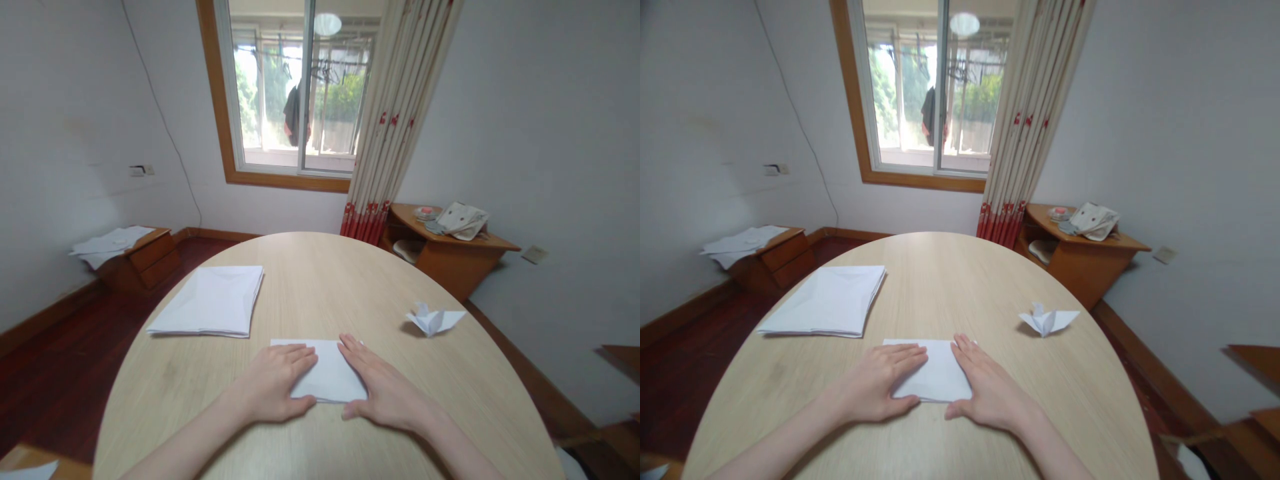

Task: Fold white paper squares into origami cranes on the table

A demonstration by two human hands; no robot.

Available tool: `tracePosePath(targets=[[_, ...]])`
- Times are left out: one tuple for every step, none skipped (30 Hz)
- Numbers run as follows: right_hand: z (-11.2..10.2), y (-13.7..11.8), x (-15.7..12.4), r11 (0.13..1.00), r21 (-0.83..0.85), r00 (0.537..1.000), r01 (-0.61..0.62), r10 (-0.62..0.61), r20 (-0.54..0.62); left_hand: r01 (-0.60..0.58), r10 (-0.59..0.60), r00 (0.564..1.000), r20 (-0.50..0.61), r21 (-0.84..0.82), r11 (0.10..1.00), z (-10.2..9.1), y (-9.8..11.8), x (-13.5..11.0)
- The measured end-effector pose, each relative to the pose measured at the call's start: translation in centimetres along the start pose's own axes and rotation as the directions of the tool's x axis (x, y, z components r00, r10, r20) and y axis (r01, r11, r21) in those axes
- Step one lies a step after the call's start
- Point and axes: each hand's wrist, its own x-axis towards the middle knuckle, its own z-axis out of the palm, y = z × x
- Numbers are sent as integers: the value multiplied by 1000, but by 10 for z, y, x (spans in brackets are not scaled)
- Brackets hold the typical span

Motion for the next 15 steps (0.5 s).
tracePosePath(targets=[[0,0,0,1000,-1,1000,-2,2,-1,-35,35,999,-29,4,999,1,-1,0],[0,0,0,1000,-2,1000,0,0,-3,-66,66,996,-56,9,998,2,-2,-1],[0,1,0,1000,-3,1000,9,-9,-8,-91,92,992,-82,14,996,3,-2,-2],[1,1,-1,1000,-3,1000,23,-23,-16,-110,112,988,-105,20,994,4,-3,-2],[1,2,-1,999,-3,999,42,-42,-24,-124,127,984,-126,26,992,4,-3,-3],[1,3,-1,998,-3,998,60,-60,-33,-134,137,980,-144,33,990,4,-3,-3],[1,3,-1,997,-3,997,72,-72,-41,-141,146,977,-158,40,989,3,-2,-4],[0,3,-1,997,-3,996,77,-77,-48,-145,151,974,-169,47,988,2,-2,-4],[0,3,-1,997,-4,996,75,-75,-50,-148,155,971,-179,54,988,2,-2,-4],[-1,2,-2,997,-6,996,71,-71,-51,-152,161,969,-187,60,986,1,-2,-4],[-2,1,-3,998,-9,996,69,-69,-51,-158,168,966,-196,67,985,0,-3,-4],[-3,1,-3,997,-11,996,72,-72,-52,-164,176,962,-207,74,984,0,-3,-3],[-4,0,-4,997,-12,995,80,-81,-56,-170,185,958,-220,83,982,0,-4,-3],[-5,0,-5,996,-13,994,92,-92,-64,-175,193,952,-238,93,980,1,-5,-3],[-6,-1,-6,994,-14,992,104,-105,-75,-178,200,945,-260,105,978,1,-6,-3]])
